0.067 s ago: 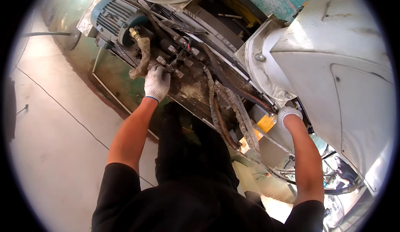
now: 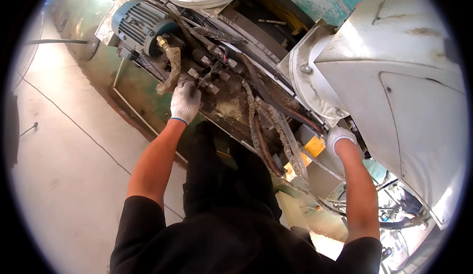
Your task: The person picks up bundles of long metal rods and feeds them into a yellow bending machine to shape them. After bending, the person stacks the finished rods on the floor. Later, the person uses a wrench to tighten bolts on a large motor attached to the machinery.
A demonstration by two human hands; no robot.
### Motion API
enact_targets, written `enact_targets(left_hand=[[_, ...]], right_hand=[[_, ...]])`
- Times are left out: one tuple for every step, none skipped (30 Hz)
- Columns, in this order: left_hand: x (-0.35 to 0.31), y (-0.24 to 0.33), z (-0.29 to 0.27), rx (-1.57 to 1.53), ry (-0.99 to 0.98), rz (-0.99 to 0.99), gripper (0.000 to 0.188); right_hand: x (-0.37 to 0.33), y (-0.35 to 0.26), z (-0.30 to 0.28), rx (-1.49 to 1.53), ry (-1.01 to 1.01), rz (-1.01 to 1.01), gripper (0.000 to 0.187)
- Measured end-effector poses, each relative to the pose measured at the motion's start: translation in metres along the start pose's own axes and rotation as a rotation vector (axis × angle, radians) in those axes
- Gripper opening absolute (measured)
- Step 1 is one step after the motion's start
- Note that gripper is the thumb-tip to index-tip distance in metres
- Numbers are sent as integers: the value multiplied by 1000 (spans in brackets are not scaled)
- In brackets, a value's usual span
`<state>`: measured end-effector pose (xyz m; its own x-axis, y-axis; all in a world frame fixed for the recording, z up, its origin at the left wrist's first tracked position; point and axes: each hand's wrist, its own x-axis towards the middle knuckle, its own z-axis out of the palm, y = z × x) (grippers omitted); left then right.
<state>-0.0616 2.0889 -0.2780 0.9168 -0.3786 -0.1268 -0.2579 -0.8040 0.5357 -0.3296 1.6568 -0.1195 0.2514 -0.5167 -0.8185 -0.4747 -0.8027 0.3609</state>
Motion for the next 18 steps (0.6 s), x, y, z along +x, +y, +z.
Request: enact_targets(left_hand=[[-1,1,-12,-28,-10,-20,26],[-4,-5,-15,-67,97,26,25],[-1,-9,-38,-52,120,1,24],[0,-13,-56,-46,137,-24,22],[1,-16,-72,-45,152,-51,21],[8,-12,-92,-21,200,-49,18],[21,-25,-101,-5,209,-8,18],[35,-37,-112,13,212,1,18],[51,-45,-123,28,207,15,18],[67,-57,-133,58,210,1,18],[87,-76,-137,62,212,23,19],[108,-95,-139,101,201,38,21],[130,-102,-144,137,183,54,23],[154,-110,-150,153,108,34,25],[179,-126,-151,178,72,30,25],[203,-133,-154,172,65,67,24],[230,-139,-158,166,58,104,23],[258,-152,-158,190,82,171,22]], right_hand=[[-7,0,2,118,16,-8,42],[-12,-2,10,237,30,-13,43],[-9,-13,11,351,56,-42,45],[-9,-23,21,490,102,-111,45],[-8,-34,32,624,146,-178,46],[-6,-44,30,759,191,-244,47],[-14,-57,18,838,190,-259,45],[-23,-76,4,918,188,-277,43],[-38,-97,-11,1000,184,-286,40],[-59,-119,-44,1115,75,-235,34],[-55,-133,-55,1022,249,-318,32],[-49,-148,-61,917,415,-391,31],[-47,-164,-72,801,573,-452,30],[-44,-181,-91,754,591,-450,27],[-41,-201,-113,683,639,-452,26],[-39,-218,-129,614,679,-450,25],[-37,-237,-148,542,716,-447,24],[-40,-257,-173,473,651,-384,23]])
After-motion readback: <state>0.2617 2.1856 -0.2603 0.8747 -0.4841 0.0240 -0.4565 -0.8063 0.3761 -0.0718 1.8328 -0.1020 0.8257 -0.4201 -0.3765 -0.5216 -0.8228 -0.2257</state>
